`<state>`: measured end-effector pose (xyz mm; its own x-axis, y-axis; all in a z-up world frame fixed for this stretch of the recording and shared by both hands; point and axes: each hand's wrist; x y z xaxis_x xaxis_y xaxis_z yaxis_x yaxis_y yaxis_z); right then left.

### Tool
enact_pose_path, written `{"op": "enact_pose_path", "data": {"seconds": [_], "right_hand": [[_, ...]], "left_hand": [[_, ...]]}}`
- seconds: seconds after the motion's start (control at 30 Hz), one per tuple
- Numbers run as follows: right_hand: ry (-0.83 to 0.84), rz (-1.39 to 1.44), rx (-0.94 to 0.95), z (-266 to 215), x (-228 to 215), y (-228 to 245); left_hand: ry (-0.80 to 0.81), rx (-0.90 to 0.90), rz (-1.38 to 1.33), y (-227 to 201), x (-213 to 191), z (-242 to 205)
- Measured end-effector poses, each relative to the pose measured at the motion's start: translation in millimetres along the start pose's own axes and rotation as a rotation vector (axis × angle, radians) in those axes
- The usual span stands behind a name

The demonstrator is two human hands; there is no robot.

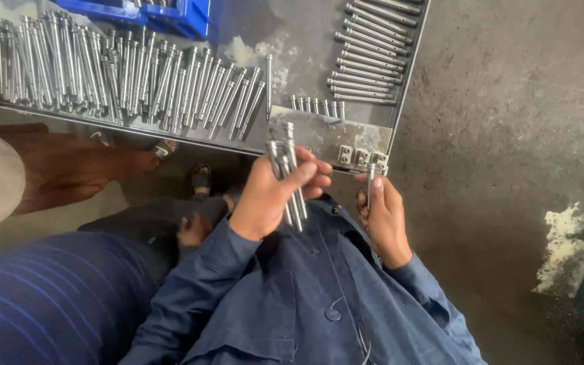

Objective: The person repeatedly picks up metal rods from a tray, holds them in the left hand, and places them into a small metal jig on the table. The rods are then moved to a separate area on the tray. The process is repeated continuously throughout the clip.

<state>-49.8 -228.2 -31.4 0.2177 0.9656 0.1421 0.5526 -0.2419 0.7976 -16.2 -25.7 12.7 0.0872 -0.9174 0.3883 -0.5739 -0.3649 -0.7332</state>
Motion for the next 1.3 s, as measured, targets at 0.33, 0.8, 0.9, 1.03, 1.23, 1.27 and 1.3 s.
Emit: {"op": "enact_pose_path", "data": {"seconds": [0.33, 0.8, 0.9, 1.03, 1.23, 1.27, 1.3], "right_hand": [[-0.112, 0.055, -0.014, 21, -5, -38], [-0.183, 0.14, 0.027, 41, -6, -60], [-0.192, 0.23, 0.063, 38, -2, -53], [-0.172, 0.302, 0.102, 43, -6, -59], [-0.106, 0.334, 0.089, 50, -21, -78], [-0.1, 0.333, 0.092, 47, -21, -71], [-0.01, 0.434, 0.145, 42, -21, -64]], "left_hand": [[-0.073, 0.018, 0.009, -6, -6, 8], [-0.127, 0.087, -0.036, -40, -42, 19], [-0.128, 0.061, -0.034, -37, -46, 17], [-0.145, 0.039, -0.034, -39, -54, 18], [-0.21, 0.075, -0.055, -53, -65, 22], [-0.217, 0.078, -0.054, -54, -66, 22], [-0.228, 0.083, -0.061, -55, -68, 23]]}}
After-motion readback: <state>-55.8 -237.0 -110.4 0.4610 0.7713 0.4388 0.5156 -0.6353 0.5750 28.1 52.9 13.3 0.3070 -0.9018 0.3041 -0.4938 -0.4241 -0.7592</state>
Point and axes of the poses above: each hand's wrist, its own z-axis towards the middle knuckle, its own x-axis out of the palm, y = z × x, and after that the axes turned 12 degrees about z, right-handed
